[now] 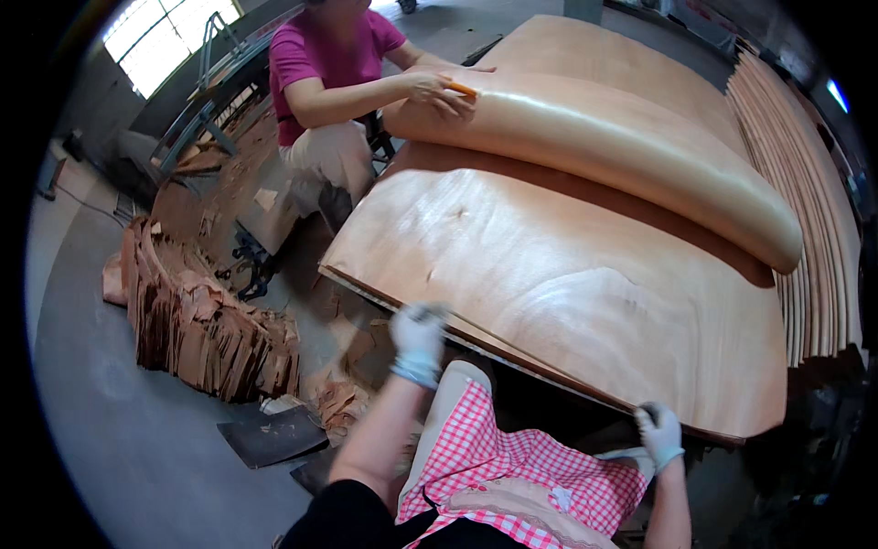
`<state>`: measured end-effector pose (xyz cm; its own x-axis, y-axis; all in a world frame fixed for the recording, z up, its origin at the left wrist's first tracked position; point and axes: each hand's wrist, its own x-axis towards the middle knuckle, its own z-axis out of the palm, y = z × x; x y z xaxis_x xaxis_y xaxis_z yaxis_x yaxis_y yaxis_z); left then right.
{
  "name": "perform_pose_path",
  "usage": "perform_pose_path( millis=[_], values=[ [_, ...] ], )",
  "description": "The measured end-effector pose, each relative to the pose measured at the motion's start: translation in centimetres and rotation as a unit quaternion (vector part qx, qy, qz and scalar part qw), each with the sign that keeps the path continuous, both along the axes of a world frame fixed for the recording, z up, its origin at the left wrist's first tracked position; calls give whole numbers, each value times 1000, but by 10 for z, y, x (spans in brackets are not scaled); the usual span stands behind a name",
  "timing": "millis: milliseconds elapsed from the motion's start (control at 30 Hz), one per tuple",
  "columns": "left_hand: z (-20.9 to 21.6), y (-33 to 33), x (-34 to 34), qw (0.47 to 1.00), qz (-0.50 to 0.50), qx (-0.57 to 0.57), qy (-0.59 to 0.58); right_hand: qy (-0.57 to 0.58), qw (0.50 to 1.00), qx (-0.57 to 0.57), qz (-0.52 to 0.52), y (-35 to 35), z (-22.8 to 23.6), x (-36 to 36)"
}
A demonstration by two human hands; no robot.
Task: The person sits on the floor and peels thin layers of wood veneer from large curved wooden sheets. They use a small tool to lift the edges and pull the veneer off by hand, stacking the peeled sheets and discarding the loose layers. Another person assists by smoothing the sheets.
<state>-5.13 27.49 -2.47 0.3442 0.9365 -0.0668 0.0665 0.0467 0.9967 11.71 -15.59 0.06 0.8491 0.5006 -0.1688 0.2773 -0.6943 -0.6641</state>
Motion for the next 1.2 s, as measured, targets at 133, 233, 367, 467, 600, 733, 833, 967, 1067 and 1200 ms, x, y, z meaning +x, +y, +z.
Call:
perform_pose_path(
  millis=[133,233,367,467,600,733,833,967,1067,1200],
  values=[
    [-32,196,-87,968,152,141,138,52,994,-100,-13,-42,3,51],
    [-48,259,-103,946,138,150,251,37,985,-161,-49,-67,0,71],
    [-70,266,-99,940,93,81,318,-5,964,-266,-24,-55,-6,79],
    [-69,270,-98,931,58,157,324,36,945,-322,-48,-43,-21,86],
    [-25,211,-49,808,143,262,509,32,936,-344,-64,-52,-27,91],
    [-36,57,38,864,-76,347,356,64,949,-308,-31,-39,-22,96],
    [-20,-137,115,767,-331,462,299,76,949,-304,-16,-46,-19,93],
    [-24,-245,159,737,-429,410,323,86,951,-295,-30,-39,-13,89],
    [-23,-248,161,744,-424,394,333,110,973,-203,-15,-71,-24,95],
    [-27,-242,158,730,-414,409,357,68,965,-237,-87,-201,-19,136]
  ],
)
